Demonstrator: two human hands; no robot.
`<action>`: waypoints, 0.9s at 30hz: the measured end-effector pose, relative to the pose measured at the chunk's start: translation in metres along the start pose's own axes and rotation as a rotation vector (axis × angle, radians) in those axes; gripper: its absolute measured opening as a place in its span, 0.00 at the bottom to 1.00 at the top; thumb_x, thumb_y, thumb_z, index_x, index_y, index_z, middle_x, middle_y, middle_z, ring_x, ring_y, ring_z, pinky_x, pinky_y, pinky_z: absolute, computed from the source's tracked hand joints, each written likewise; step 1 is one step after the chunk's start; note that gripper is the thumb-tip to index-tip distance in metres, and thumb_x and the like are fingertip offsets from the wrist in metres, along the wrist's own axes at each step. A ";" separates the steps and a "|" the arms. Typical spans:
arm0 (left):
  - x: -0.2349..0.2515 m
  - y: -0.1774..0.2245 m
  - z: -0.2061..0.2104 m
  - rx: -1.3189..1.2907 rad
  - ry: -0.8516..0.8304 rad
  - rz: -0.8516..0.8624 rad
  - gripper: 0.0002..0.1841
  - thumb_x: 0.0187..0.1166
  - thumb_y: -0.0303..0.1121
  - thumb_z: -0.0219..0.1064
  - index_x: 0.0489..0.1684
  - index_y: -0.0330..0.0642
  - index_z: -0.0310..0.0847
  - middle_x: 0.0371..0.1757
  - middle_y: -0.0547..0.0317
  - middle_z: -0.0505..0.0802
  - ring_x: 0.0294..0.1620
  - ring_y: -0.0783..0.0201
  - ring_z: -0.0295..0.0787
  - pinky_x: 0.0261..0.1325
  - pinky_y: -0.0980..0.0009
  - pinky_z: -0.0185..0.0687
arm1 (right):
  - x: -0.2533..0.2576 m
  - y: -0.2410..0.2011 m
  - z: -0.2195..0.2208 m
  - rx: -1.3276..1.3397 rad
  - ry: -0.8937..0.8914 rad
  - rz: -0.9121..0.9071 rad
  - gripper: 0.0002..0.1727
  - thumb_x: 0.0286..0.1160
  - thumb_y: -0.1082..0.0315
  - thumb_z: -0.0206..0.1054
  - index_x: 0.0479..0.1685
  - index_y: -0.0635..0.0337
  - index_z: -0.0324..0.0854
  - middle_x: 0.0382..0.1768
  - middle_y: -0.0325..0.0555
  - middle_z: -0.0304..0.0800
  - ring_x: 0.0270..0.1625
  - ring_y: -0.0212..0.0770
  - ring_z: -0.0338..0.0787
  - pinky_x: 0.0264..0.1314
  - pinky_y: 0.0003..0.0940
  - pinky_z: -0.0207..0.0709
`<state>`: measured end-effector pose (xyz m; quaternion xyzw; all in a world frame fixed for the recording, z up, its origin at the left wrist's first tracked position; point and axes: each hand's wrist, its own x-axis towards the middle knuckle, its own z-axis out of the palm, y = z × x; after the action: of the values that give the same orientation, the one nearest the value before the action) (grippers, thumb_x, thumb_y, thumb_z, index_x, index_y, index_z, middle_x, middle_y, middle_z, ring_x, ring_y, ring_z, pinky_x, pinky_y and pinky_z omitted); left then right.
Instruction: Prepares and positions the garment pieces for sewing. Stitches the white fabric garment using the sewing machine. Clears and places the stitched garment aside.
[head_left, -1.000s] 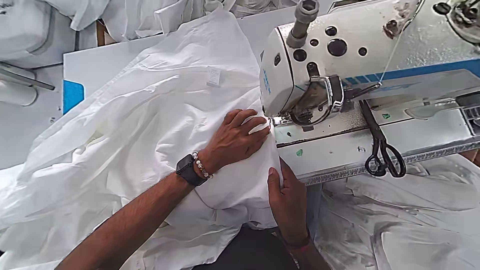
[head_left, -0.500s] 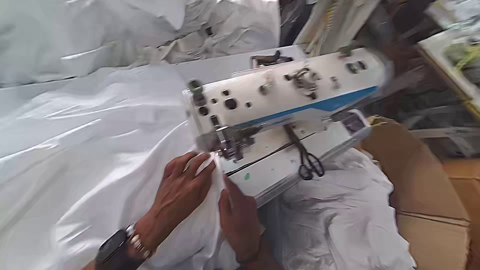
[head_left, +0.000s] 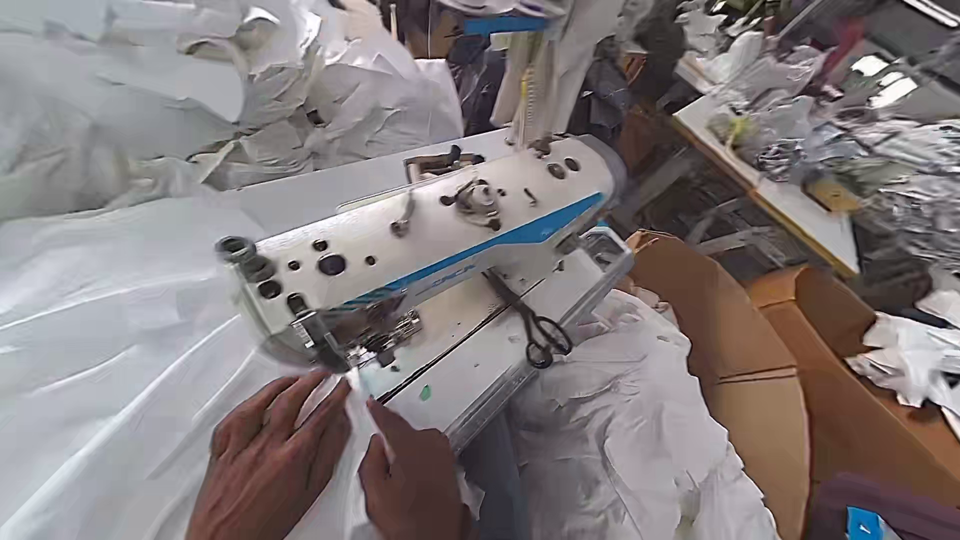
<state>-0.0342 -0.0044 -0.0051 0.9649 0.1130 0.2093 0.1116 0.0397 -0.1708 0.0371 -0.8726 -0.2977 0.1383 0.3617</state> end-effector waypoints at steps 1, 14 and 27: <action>-0.002 -0.007 0.000 0.011 0.027 0.029 0.21 0.87 0.47 0.51 0.69 0.62 0.87 0.73 0.54 0.87 0.76 0.42 0.76 0.74 0.40 0.64 | -0.003 -0.002 0.001 -0.031 0.006 -0.009 0.24 0.78 0.67 0.62 0.74 0.54 0.86 0.22 0.45 0.91 0.20 0.44 0.89 0.24 0.46 0.83; 0.024 -0.041 -0.019 0.082 -0.038 0.341 0.17 0.86 0.42 0.58 0.63 0.57 0.92 0.68 0.61 0.91 0.79 0.53 0.76 0.86 0.55 0.62 | 0.023 0.003 0.015 -0.060 0.065 -0.129 0.22 0.77 0.65 0.61 0.67 0.60 0.88 0.18 0.39 0.86 0.15 0.34 0.78 0.19 0.36 0.74; 0.008 -0.024 -0.012 0.011 -0.071 0.157 0.19 0.88 0.45 0.55 0.68 0.59 0.90 0.76 0.60 0.86 0.82 0.53 0.72 0.85 0.54 0.61 | -0.012 0.001 0.001 0.044 0.043 -0.109 0.22 0.78 0.66 0.61 0.66 0.65 0.87 0.20 0.36 0.88 0.14 0.26 0.78 0.16 0.26 0.74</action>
<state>-0.0366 0.0230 0.0026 0.9782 0.0341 0.1824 0.0937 0.0299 -0.1778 0.0361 -0.8497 -0.3339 0.1061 0.3941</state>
